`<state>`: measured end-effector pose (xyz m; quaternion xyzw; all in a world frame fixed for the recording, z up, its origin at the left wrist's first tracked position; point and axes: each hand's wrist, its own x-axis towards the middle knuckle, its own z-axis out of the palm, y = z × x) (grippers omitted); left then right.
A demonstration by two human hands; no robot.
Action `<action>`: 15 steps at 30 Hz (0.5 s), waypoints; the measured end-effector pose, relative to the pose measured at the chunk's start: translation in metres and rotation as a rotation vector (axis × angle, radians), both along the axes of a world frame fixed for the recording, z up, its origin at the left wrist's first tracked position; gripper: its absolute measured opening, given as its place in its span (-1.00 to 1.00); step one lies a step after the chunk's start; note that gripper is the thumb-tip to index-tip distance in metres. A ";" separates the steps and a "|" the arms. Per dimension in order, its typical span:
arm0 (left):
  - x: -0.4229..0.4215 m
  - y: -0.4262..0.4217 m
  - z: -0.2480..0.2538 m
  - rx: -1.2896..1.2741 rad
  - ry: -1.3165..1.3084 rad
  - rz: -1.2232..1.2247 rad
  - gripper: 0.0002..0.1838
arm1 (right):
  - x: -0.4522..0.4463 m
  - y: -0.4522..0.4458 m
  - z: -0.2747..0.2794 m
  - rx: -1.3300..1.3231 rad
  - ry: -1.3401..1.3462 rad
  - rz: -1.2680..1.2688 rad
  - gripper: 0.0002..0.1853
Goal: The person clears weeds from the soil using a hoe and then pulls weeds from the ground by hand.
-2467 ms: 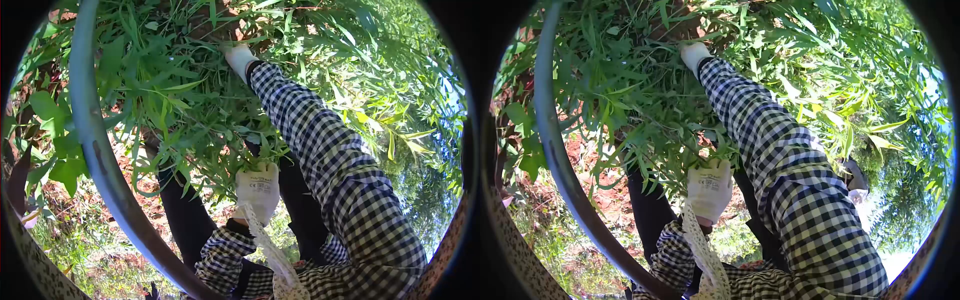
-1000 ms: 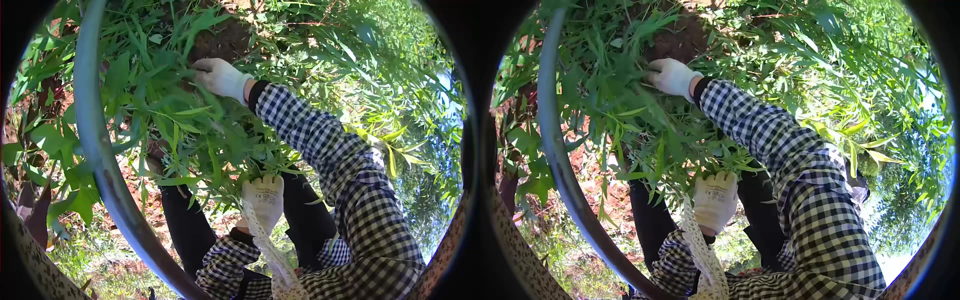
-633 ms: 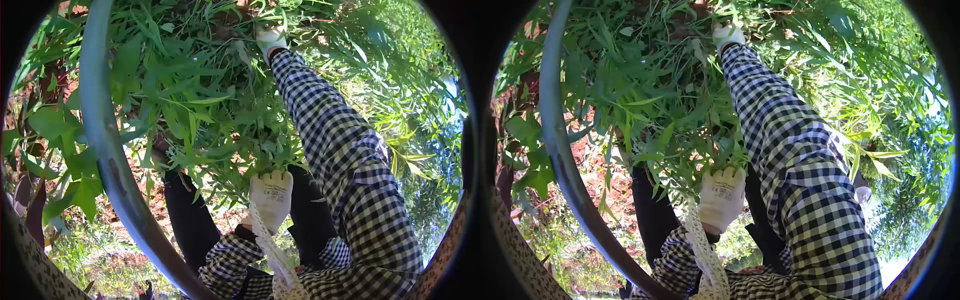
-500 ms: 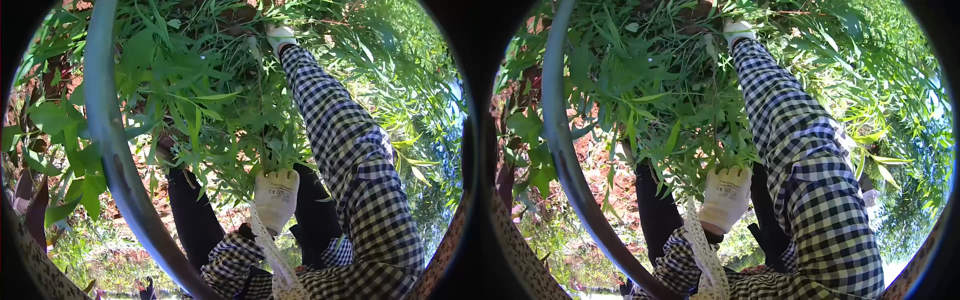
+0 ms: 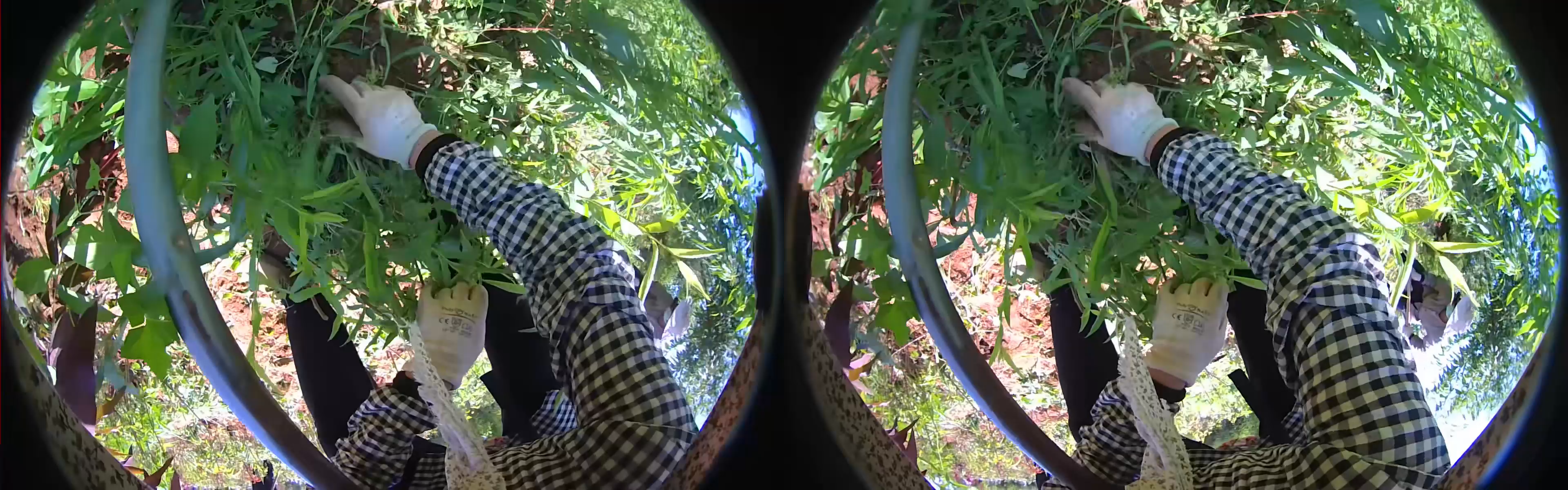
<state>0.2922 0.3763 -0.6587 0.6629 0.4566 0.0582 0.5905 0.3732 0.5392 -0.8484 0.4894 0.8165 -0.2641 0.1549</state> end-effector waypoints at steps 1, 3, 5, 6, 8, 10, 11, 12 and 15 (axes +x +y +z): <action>0.001 -0.001 -0.001 0.007 -0.006 0.012 -0.82 | -0.017 0.008 -0.001 -0.077 -0.094 0.070 -0.21; 0.001 -0.002 -0.002 -0.002 -0.016 0.024 -0.84 | -0.047 0.033 -0.002 -0.242 -0.224 0.127 -0.22; 0.008 -0.015 -0.001 -0.106 0.007 0.133 -0.87 | -0.064 0.045 -0.033 -0.411 -0.467 0.152 -0.35; 0.005 -0.014 0.001 -0.064 0.028 0.120 -0.88 | -0.065 0.050 -0.039 -0.450 -0.486 0.152 -0.42; -0.003 -0.012 0.005 0.022 0.072 0.094 -0.90 | -0.061 0.047 -0.046 -0.464 -0.443 0.192 -0.59; -0.006 0.002 0.002 0.034 0.020 0.051 -0.82 | -0.061 0.047 -0.020 -0.503 -0.418 0.179 -0.66; -0.006 0.001 0.003 0.036 0.015 0.059 -0.82 | -0.056 0.047 -0.006 -0.539 -0.448 0.066 -0.65; -0.006 0.002 0.003 -0.032 -0.003 -0.026 -0.73 | -0.041 0.041 -0.011 -0.458 -0.407 0.111 -0.64; -0.004 -0.009 -0.001 -0.029 -0.027 -0.010 -0.66 | -0.013 0.035 0.012 -0.321 -0.304 0.096 -0.65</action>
